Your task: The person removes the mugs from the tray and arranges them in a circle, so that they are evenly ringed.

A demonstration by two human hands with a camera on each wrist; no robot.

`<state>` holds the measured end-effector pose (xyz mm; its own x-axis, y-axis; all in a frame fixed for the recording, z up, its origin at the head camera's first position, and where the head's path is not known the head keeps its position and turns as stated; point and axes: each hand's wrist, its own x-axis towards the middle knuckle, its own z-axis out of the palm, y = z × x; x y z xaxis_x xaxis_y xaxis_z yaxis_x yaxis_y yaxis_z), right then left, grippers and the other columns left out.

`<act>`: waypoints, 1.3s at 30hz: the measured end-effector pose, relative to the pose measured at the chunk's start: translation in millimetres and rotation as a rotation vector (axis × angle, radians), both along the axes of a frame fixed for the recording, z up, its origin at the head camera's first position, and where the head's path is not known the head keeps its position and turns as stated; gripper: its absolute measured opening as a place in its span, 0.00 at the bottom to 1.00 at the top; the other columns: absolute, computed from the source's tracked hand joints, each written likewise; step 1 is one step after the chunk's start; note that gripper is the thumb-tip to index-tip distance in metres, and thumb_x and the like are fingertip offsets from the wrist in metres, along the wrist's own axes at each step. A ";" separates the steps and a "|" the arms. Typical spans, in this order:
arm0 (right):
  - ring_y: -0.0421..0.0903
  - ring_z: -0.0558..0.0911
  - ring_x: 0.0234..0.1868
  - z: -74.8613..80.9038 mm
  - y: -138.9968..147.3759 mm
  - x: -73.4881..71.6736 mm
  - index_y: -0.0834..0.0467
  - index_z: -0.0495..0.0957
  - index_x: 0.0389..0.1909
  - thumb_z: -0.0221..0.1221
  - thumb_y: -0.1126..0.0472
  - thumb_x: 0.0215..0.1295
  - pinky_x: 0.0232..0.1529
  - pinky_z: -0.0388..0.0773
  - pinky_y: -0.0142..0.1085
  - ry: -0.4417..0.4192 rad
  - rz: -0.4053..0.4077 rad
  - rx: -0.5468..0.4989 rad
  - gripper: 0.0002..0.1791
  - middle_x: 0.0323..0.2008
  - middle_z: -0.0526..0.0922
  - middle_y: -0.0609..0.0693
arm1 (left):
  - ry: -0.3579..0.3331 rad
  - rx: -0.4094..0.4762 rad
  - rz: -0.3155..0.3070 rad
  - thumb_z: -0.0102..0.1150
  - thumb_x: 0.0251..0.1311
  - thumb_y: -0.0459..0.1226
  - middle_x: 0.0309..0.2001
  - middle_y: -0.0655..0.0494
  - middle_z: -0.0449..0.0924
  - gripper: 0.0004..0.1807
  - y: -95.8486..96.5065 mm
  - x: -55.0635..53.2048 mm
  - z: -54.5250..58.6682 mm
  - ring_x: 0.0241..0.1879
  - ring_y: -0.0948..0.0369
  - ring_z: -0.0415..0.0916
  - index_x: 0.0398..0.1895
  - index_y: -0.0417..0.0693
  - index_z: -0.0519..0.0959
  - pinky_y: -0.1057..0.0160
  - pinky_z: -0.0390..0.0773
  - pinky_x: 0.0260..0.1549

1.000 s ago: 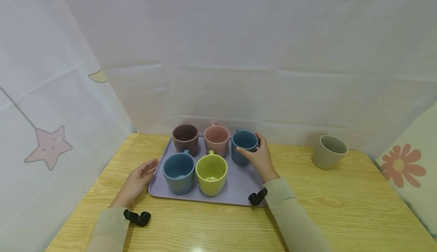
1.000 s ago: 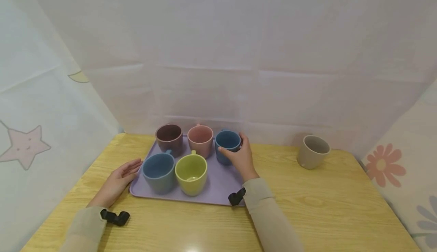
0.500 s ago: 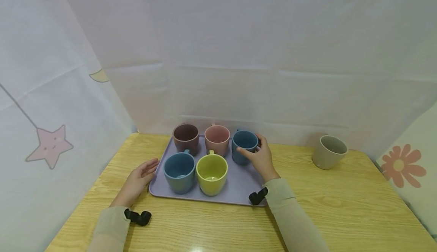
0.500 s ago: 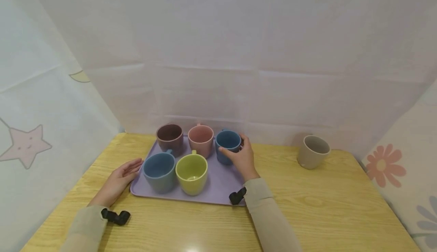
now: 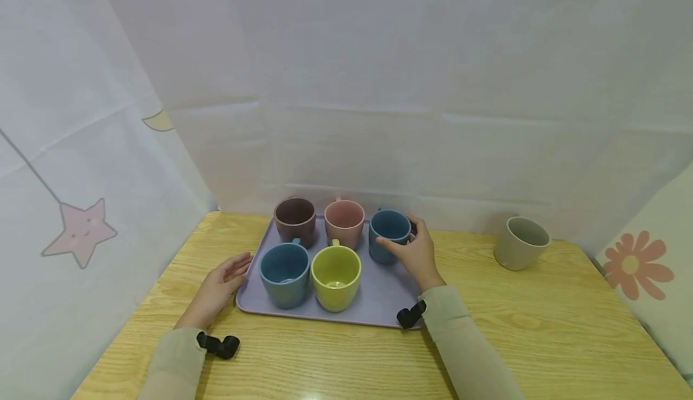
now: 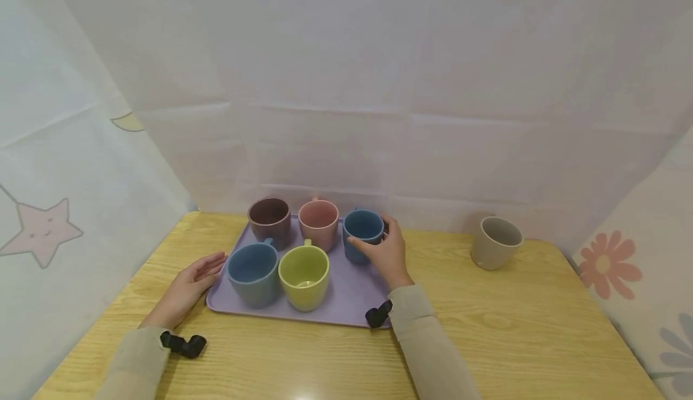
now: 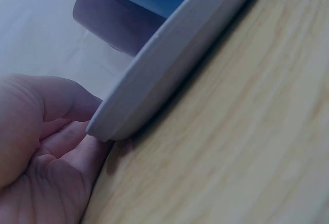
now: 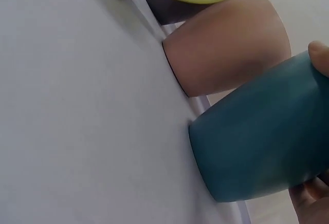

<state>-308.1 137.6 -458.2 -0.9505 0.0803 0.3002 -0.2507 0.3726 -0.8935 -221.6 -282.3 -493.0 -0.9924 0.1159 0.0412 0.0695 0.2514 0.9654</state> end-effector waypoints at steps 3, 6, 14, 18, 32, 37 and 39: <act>0.46 0.70 0.58 0.4 0.4 2.5 0.54 0.63 0.61 0.73 0.36 0.34 0.62 0.66 0.44 0.000 0.001 -0.005 0.53 0.55 0.71 0.48 | 0.004 -0.002 0.000 0.44 0.69 0.29 0.69 0.41 0.57 0.28 -0.1 -0.2 -0.1 0.67 0.47 0.55 0.70 0.37 0.54 0.82 0.65 0.49; 0.46 0.70 0.58 2.0 0.8 6.1 0.54 0.64 0.61 0.73 0.35 0.33 0.62 0.66 0.44 -0.012 -0.011 0.007 0.53 0.55 0.71 0.48 | 0.006 -0.008 0.002 0.45 0.69 0.29 0.69 0.41 0.57 0.28 0.2 0.3 0.4 0.67 0.47 0.56 0.71 0.37 0.54 0.82 0.65 0.49; 0.48 0.71 0.57 4.8 4.1 21.0 0.55 0.65 0.60 0.73 0.34 0.31 0.61 0.67 0.47 -0.034 -0.051 0.025 0.54 0.54 0.72 0.48 | 0.011 -0.008 -0.001 0.45 0.68 0.29 0.69 0.40 0.57 0.28 1.0 1.3 0.7 0.67 0.47 0.56 0.70 0.37 0.54 0.82 0.65 0.49; 0.46 0.71 0.56 4.5 7.4 26.8 0.52 0.66 0.60 0.73 0.34 0.30 0.60 0.68 0.46 -0.046 -0.057 -0.001 0.53 0.53 0.72 0.46 | 0.014 -0.013 -0.001 0.45 0.68 0.29 0.68 0.40 0.57 0.28 0.7 1.1 0.2 0.67 0.47 0.56 0.70 0.37 0.54 0.83 0.65 0.49; 0.45 0.72 0.55 16.3 43.6 48.6 0.53 0.64 0.63 0.75 0.48 0.41 0.54 0.73 0.39 -0.027 -0.020 -0.109 0.47 0.55 0.70 0.49 | 0.012 -0.001 -0.010 0.45 0.68 0.29 0.68 0.40 0.57 0.28 3.0 -1.2 2.5 0.67 0.46 0.56 0.70 0.37 0.55 0.82 0.66 0.49; 0.42 0.70 0.56 19.7 59.2 54.8 0.56 0.64 0.63 0.74 0.53 0.44 0.60 0.67 0.36 -0.002 -0.032 -0.144 0.44 0.56 0.70 0.49 | 0.003 0.010 -0.007 0.45 0.69 0.30 0.69 0.41 0.57 0.28 3.1 -1.1 -1.5 0.67 0.48 0.56 0.71 0.39 0.55 0.81 0.66 0.50; 0.41 0.70 0.56 21.6 61.8 53.6 0.55 0.65 0.63 0.74 0.54 0.45 0.61 0.66 0.37 0.010 -0.037 -0.144 0.43 0.56 0.71 0.48 | 0.008 0.000 0.003 0.45 0.69 0.31 0.69 0.42 0.57 0.28 0.1 1.0 -1.4 0.67 0.49 0.56 0.71 0.40 0.55 0.81 0.66 0.49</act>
<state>-254.5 199.4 -436.6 -0.9431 0.1586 0.2922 -0.2480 0.2495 -0.9361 -220.6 -282.2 -494.4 -0.9924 0.1129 0.0493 0.0765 0.2512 0.9649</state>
